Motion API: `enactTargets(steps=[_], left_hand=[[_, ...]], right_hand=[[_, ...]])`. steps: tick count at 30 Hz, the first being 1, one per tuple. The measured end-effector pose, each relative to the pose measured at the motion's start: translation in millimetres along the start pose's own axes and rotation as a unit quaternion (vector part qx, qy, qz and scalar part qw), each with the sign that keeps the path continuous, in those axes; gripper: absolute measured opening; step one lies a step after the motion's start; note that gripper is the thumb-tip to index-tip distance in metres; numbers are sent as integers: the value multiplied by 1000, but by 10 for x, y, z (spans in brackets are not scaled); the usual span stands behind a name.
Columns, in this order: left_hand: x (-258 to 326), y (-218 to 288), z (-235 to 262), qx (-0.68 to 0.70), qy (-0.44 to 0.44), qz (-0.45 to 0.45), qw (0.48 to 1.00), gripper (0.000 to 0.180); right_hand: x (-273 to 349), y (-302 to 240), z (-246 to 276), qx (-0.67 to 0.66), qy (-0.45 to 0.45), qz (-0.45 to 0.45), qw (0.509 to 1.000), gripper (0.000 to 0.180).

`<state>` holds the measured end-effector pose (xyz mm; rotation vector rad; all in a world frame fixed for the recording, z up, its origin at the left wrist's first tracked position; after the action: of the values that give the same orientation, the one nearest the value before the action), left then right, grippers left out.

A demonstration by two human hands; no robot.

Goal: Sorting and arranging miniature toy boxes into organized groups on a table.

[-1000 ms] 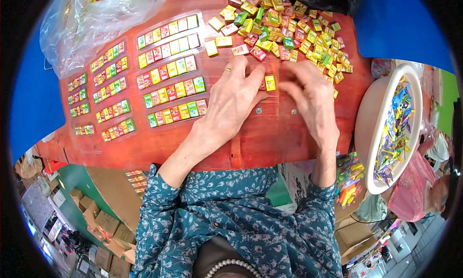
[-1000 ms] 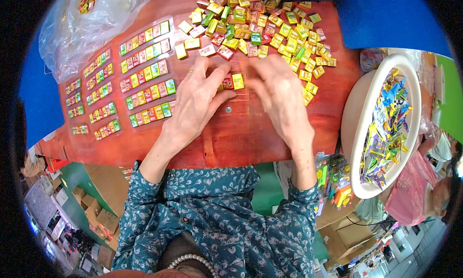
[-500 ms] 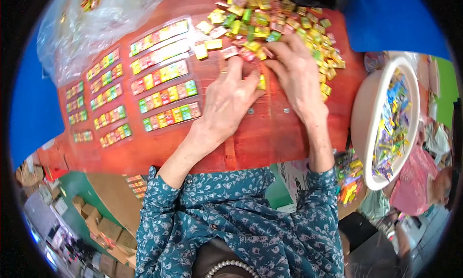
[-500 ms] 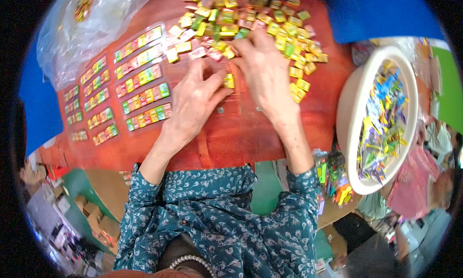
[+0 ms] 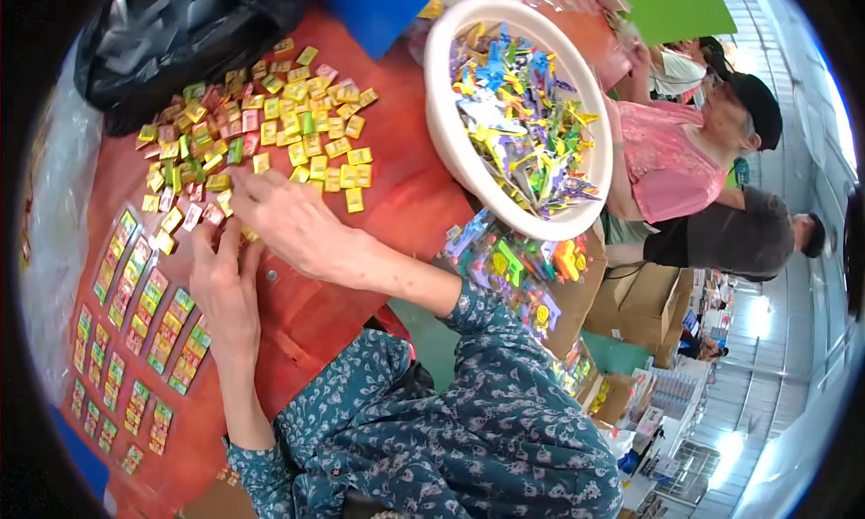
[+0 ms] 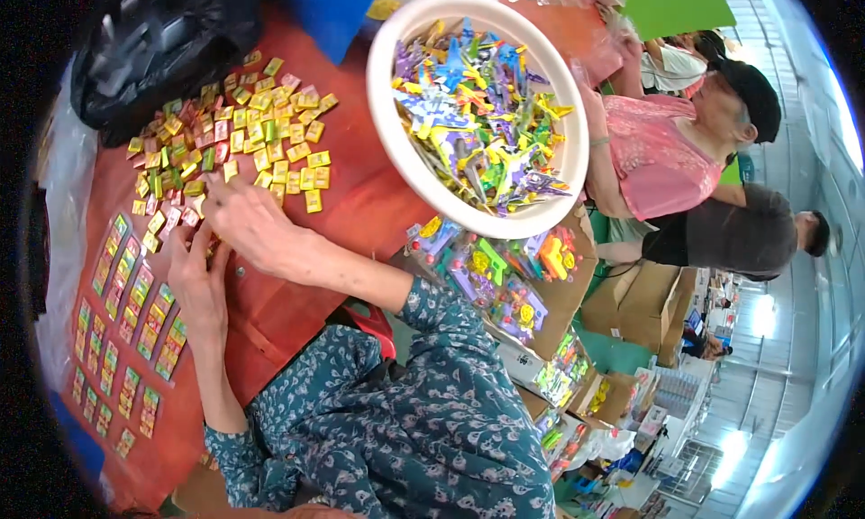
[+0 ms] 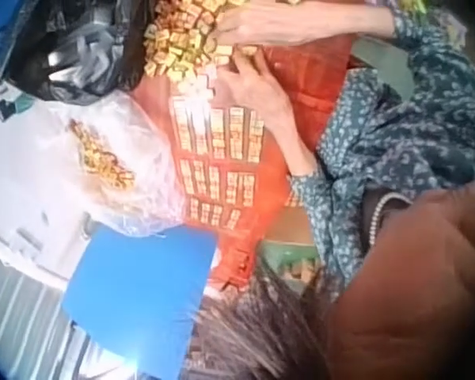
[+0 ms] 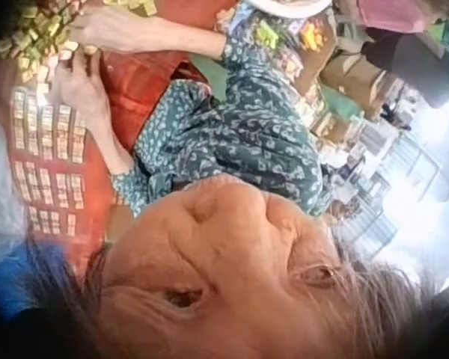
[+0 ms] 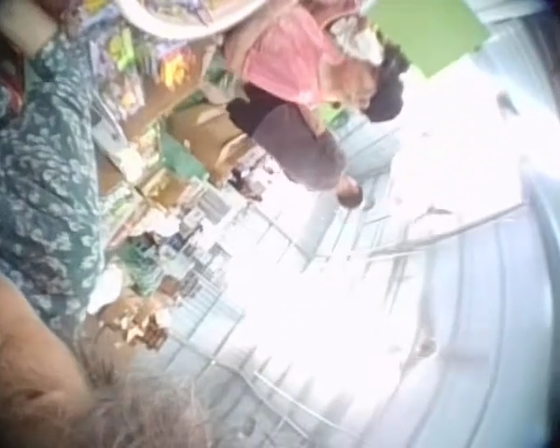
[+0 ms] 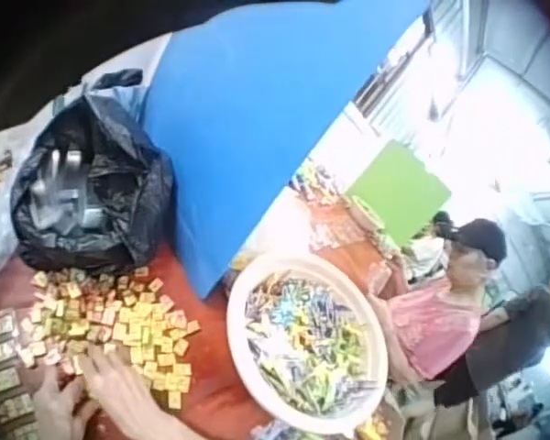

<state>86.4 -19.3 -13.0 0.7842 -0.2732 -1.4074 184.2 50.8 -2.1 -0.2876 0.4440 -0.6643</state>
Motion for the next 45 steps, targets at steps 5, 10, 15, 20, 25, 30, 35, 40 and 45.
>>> enactTargets(steps=[5,10,15,20,25,30,35,40,45], left_hand=[[-23,35,6,-18,15,-14,1000,29],[-14,95,27,25,40,22,999,32],[6,101,68,18,28,30,999,34],[-6,87,75,40,27,32,998,38],[-16,44,96,57,28,36,997,45],[-1,26,249,112,-6,46,993,55],[45,17,379,113,-41,39,992,50],[29,-43,331,91,-63,26,993,38],[21,-53,276,81,-72,18,994,20]], right_hand=[[66,20,51,30,20,-23,999,42],[18,74,256,-13,-29,-89,996,19],[-278,309,442,5,29,-61,998,14],[-463,388,200,42,5,-44,998,17],[-521,402,178,41,34,-58,997,21],[-582,372,166,100,-13,-76,992,25],[-575,460,160,91,-1,-61,994,26],[-560,489,174,76,-14,-43,996,28],[-550,459,190,46,-20,-42,998,25]])
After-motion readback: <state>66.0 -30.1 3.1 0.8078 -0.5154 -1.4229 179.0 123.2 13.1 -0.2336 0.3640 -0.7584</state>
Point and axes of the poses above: each hand's wrist, its own x-axis away from the middle knuckle, its own z-axis out of the back of the hand, y = z × x, the point moved 6 cm from there along -x, towards the middle knuckle, and after that the axes turned 5 degrees about x, right-handed, at the moved point
